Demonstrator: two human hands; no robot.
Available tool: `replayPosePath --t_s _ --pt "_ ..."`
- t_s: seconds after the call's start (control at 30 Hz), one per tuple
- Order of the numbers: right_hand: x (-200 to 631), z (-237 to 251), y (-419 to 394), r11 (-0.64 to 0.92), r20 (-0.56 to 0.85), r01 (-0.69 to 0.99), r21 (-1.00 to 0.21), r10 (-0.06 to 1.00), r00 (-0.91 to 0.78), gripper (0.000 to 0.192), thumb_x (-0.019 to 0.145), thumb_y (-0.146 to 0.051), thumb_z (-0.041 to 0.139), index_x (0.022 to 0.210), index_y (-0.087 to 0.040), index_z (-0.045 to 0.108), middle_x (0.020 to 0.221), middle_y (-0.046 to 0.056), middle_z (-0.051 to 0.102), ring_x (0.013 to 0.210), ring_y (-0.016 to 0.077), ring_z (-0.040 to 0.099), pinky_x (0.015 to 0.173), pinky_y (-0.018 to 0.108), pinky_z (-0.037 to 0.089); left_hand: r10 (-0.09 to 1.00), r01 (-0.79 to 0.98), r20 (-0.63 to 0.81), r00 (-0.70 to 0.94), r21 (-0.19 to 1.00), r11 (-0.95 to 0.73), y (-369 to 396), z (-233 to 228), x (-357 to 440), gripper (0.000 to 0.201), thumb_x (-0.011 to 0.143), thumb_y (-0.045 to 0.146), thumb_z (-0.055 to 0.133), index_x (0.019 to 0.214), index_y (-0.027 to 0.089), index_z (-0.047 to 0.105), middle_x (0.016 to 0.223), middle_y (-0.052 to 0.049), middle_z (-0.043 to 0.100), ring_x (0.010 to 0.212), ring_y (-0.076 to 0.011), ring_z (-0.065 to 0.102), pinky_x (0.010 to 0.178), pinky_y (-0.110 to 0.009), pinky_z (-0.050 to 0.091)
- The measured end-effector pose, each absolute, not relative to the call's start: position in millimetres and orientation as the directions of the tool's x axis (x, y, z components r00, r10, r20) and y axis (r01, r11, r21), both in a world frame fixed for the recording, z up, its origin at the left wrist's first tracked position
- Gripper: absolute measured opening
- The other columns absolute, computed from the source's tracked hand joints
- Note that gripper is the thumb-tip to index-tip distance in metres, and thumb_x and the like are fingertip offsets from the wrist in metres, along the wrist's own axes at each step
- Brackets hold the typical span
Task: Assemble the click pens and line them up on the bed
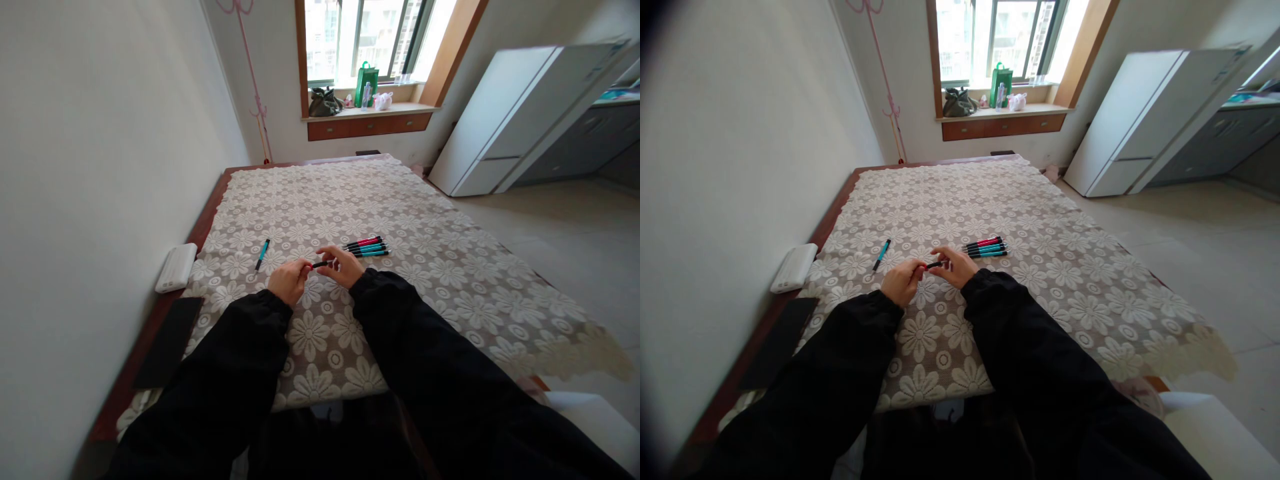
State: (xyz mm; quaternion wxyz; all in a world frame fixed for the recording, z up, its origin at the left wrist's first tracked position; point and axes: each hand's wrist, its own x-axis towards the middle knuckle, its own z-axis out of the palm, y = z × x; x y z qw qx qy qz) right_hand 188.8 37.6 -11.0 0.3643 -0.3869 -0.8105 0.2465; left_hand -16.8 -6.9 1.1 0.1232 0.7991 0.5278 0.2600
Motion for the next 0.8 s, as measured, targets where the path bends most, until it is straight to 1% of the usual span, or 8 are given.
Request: replayPosePath --t_s 0.07,0.17,0.27,0.4,0.5,0.63,0.73,0.8 --pt "188.7 -11.0 37.3 0.610 0.397 0.462 -0.644 0.783 -0.479 0.030 0.094 -0.047 0.058 0.088 -0.021 0.069 0.078 0.002 0.069 0.065 0.0130 0.056 0.064 0.026 0.039 0.900 0.774 0.292 0.325 0.465 -0.430 -7.2 1.3 -16.7 0.023 0.100 0.029 0.042 0.102 0.022 0.063 0.086 -0.005 0.069 0.086 -0.0221 0.063 0.080 -0.034 0.047" --pt "189.7 -9.1 36.4 0.598 0.366 0.557 -0.576 0.798 -0.478 0.043 0.100 -0.047 0.046 0.073 -0.020 0.067 0.067 0.003 0.065 0.065 0.0146 0.056 0.064 0.027 0.037 0.882 0.763 0.318 0.347 0.451 -0.463 -7.6 1.0 -16.7 0.021 0.099 0.030 0.045 0.103 0.022 0.064 0.094 -0.006 0.070 0.093 -0.0227 0.063 0.084 -0.035 0.048" --pt "190.4 -7.1 35.5 0.638 0.404 0.537 -0.552 0.768 -0.497 0.031 0.094 -0.049 0.057 0.090 -0.022 0.069 0.080 0.004 0.069 0.070 0.0153 0.058 0.068 0.027 0.039 0.881 0.764 0.343 0.327 0.453 -0.460 -7.5 -0.5 -17.2 0.022 0.099 0.031 0.046 0.105 0.021 0.064 0.096 -0.007 0.070 0.094 -0.0232 0.063 0.085 -0.036 0.049" --pt "190.3 -6.8 34.5 0.638 0.383 0.580 -0.506 0.769 -0.512 0.037 0.099 -0.049 0.050 0.081 -0.022 0.068 0.067 0.002 0.063 0.065 0.0152 0.055 0.065 0.027 0.036 0.873 0.754 0.354 0.337 0.454 -0.475 -7.6 -2.0 -17.7 0.021 0.099 0.033 0.047 0.105 0.023 0.064 0.097 -0.006 0.070 0.095 -0.0220 0.063 0.086 -0.035 0.049" --pt "190.3 -6.9 34.1 0.647 0.394 0.573 -0.503 0.762 -0.514 0.032 0.094 -0.052 0.058 0.091 -0.022 0.068 0.072 0.001 0.064 0.066 0.0147 0.055 0.065 0.026 0.036 0.872 0.756 0.360 0.332 0.451 -0.474 -7.7 -2.0 -17.4 0.021 0.099 0.033 0.048 0.105 0.023 0.064 0.097 -0.006 0.070 0.094 -0.0214 0.063 0.085 -0.034 0.049" --pt "190.8 -6.2 34.0 0.663 0.379 0.595 -0.454 0.748 -0.545 0.037 0.099 -0.048 0.049 0.079 -0.022 0.066 0.067 0.003 0.061 0.065 0.0157 0.054 0.065 0.028 0.035 0.868 0.760 0.364 0.338 0.438 -0.480 -7.9 -1.0 -17.1 0.021 0.099 0.033 0.047 0.103 0.021 0.065 0.096 -0.006 0.071 0.092 -0.0220 0.063 0.085 -0.035 0.049" --pt "191.2 -5.5 34.1 0.689 0.404 0.568 -0.450 0.724 -0.559 0.032 0.098 -0.049 0.053 0.089 -0.022 0.067 0.073 0.003 0.064 0.068 0.0164 0.056 0.067 0.028 0.036 0.875 0.766 0.373 0.307 0.448 -0.460 -8.3 0.0 -17.1 0.022 0.100 0.032 0.045 0.103 0.021 0.065 0.096 -0.006 0.070 0.092 -0.0218 0.063 0.084 -0.035 0.048" --pt "191.3 -5.2 34.0 0.703 0.416 0.566 -0.431 0.711 -0.567 0.031 0.097 -0.049 0.054 0.087 -0.022 0.066 0.074 0.004 0.065 0.069 0.0169 0.056 0.067 0.028 0.035 0.879 0.777 0.376 0.293 0.442 -0.448 -8.5 0.6 -17.2 0.023 0.100 0.032 0.044 0.103 0.022 0.065 0.096 -0.006 0.071 0.093 -0.0217 0.063 0.084 -0.034 0.048"
